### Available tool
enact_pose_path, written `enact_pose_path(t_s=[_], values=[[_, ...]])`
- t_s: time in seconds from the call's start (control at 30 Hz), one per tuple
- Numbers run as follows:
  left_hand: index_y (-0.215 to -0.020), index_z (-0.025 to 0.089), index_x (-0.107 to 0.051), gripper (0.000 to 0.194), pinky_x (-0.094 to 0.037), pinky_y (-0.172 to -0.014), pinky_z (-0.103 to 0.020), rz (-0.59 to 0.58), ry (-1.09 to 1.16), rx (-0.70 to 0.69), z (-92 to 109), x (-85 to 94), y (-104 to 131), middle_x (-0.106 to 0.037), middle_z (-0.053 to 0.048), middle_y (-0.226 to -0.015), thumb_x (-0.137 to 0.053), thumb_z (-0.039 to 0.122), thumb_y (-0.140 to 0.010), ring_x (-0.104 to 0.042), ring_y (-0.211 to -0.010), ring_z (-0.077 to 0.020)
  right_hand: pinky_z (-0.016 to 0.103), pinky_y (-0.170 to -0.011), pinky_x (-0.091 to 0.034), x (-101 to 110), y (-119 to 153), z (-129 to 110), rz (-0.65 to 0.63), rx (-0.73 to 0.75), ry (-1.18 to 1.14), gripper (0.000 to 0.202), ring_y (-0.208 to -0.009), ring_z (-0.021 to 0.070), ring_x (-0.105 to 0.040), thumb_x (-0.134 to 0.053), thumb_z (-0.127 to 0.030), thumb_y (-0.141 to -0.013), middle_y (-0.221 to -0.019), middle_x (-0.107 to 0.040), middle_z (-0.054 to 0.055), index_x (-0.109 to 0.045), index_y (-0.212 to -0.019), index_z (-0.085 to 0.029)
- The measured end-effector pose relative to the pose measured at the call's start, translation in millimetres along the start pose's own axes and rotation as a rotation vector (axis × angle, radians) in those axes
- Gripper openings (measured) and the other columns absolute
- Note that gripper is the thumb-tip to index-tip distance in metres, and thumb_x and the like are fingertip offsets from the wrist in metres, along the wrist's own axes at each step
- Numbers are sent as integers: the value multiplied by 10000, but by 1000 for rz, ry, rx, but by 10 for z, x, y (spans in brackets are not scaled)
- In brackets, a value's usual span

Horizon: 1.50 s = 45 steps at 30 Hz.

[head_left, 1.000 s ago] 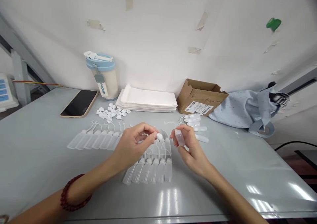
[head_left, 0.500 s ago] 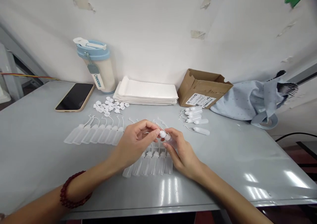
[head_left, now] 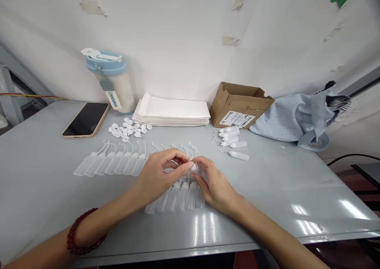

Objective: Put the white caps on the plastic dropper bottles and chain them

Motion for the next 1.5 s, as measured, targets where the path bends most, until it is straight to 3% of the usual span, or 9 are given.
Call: enact_pose_path(t_s=[0.13, 0.33, 0.5, 0.6, 0.83, 0.97, 1.2, 1.4, 1.5], values=[[-789, 188, -647, 132, -574, -691, -269, -24, 71, 37, -27, -7, 3, -665, -18, -808, -646, 319, -778, -651, -741, -158, 377, -791, -545, 13, 0, -29, 5, 7, -30, 372, -984, 209, -619, -396, -138, -919, -1107, -560, 104, -271, -1249, -257], [-874, 208, -662, 114, -558, -840, -302, -110, 100, 3, -47, 17, 1, -687, -21, -897, -637, 293, -801, -655, -882, -173, 367, -850, -509, 54, -8, -75, -54, -104, -247, 374, -1052, 198, -599, -429, -124, -897, -1186, -553, 104, -272, -1212, -251], [-896, 221, -672, 105, -544, -821, -291, -123, -83, -118, -10, 66, -9, -704, -18, -897, -596, 251, -829, -658, -870, -173, 303, -698, -492, 88, -21, -98, -137, -213, -385, 344, -757, 152, -611, -450, -170, -904, -935, -634, 22, -277, -1191, -247], [-893, 222, -674, 109, -545, -789, -272, -160, -113, -142, -9, 80, -18, -707, -13, -894, -583, 237, -835, -660, -842, -165, 290, -683, -475, 91, -27, -102, -166, -213, -423, 346, -753, 150, -594, -441, -169, -906, -868, -625, 2, -269, -1197, -243], [-912, 218, -675, 158, -555, -753, -250, -199, -59, 20, -11, 71, -34, -689, -11, -898, -589, 315, -821, -656, -809, -157, 342, -716, -527, 59, 4, -67, -63, -87, -197, 396, -899, 190, -638, -417, -115, -892, -1157, -559, 115, -251, -1228, -244], [-868, 209, -653, 147, -537, -695, -251, -247, -118, 44, 11, 69, -24, -673, -8, -839, -567, 322, -831, -643, -744, -154, 362, -719, -555, 15, 34, -34, -38, -5, -122, 411, -901, 204, -658, -405, -107, -901, -1122, -573, 117, -244, -1255, -243], [-758, 185, -598, 236, -431, -570, -220, -258, -298, -76, -30, 28, -21, -598, 18, -658, -499, 363, -876, -533, -595, -113, 362, -750, -561, -27, 56, -13, -17, 54, -52, 403, -988, 225, -648, -398, -126, -920, -1158, -566, 146, -235, -1278, -218], [-586, 156, -522, 379, -300, -476, -225, -217, -433, -8, -89, -25, -28, -461, 35, -524, -410, 328, -904, -382, -493, -90, 319, -678, -547, -56, 55, -23, 25, 160, 58, 362, -881, 200, -645, -363, -144, -939, -1027, -606, 105, -257, -1280, -206], [-619, 152, -563, 368, -332, -486, -217, -232, -390, 20, -82, -33, -31, -505, 29, -545, -425, 341, -903, -424, -505, -91, 324, -689, -534, -43, 52, -25, -6, 102, 15, 350, -899, 203, -641, -365, -145, -935, -1066, -596, 117, -259, -1261, -211]])
Point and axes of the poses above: each hand's wrist, its own y-axis away from the middle knuckle, its own x-axis out of the back of the hand, z = x × y, the point moved 2 cm from there along -y, towards the middle knuckle
